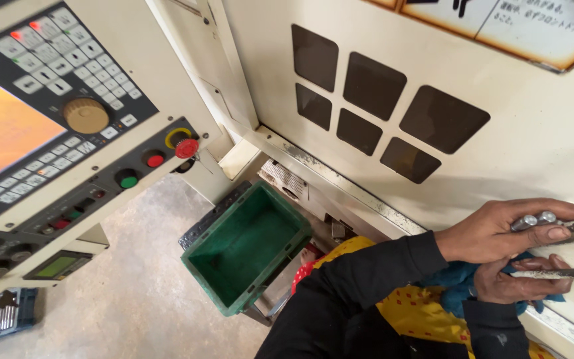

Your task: The person selects cylindrical metal rods from a blue bin, weighs one on a digital scale, and then uses two rods to pry open a machine door. They insert the rods into the machine's interior and manipulate internal components before closing the door and wiping the handle with a cloth.

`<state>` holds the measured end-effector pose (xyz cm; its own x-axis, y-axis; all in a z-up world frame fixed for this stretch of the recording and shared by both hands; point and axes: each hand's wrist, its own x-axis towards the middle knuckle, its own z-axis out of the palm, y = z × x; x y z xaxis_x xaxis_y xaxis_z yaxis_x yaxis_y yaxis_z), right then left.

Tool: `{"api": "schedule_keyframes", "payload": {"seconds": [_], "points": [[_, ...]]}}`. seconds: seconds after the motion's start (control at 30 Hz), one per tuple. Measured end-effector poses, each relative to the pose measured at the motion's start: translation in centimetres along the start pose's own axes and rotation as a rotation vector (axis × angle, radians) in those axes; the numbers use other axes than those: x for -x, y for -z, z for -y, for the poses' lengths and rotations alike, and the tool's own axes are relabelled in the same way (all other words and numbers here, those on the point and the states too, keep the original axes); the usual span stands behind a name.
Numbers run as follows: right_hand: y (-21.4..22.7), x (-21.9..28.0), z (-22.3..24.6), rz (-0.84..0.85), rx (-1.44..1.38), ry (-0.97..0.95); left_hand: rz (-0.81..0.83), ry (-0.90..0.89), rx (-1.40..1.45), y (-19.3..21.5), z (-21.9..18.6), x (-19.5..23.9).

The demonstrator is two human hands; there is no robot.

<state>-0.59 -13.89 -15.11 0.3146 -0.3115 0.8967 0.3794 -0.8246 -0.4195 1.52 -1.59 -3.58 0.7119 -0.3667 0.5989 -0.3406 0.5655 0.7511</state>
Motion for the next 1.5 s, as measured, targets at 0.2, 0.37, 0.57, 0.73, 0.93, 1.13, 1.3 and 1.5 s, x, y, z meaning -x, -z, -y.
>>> {"api": "schedule_keyframes", "payload": {"seconds": [0.2,0.37,0.57,0.73,0.93,1.13,1.3,1.5], "points": [[0.4,-0.1,1.2,0.028,0.028,-0.027,0.011,0.016,0.099,-0.3,-1.2,-0.1],[2.3,-0.2,1.8,0.134,0.004,-0.034,-0.007,0.02,0.028,-0.7,-2.1,-0.2],[6.3,-2.4,5.0,0.382,-0.127,-0.09,-0.056,-0.096,0.013,-1.7,-4.5,0.3],[10.8,-3.3,7.6,0.423,-0.464,-0.274,-0.228,0.046,0.096,-2.3,-5.5,3.8],[14.9,3.2,7.2,0.654,-0.573,-0.752,-0.262,0.286,0.184,-4.3,-2.1,11.0],[16.9,9.6,3.4,0.935,-0.933,-1.22,-0.035,0.421,0.089,-7.1,1.4,12.9],[19.7,7.3,3.8,0.889,-0.832,-1.132,0.305,0.719,-0.182,-6.3,-0.4,12.2],[22.0,2.8,5.6,0.783,-0.299,-0.548,0.265,0.589,0.206,-7.6,0.1,12.5]]}}
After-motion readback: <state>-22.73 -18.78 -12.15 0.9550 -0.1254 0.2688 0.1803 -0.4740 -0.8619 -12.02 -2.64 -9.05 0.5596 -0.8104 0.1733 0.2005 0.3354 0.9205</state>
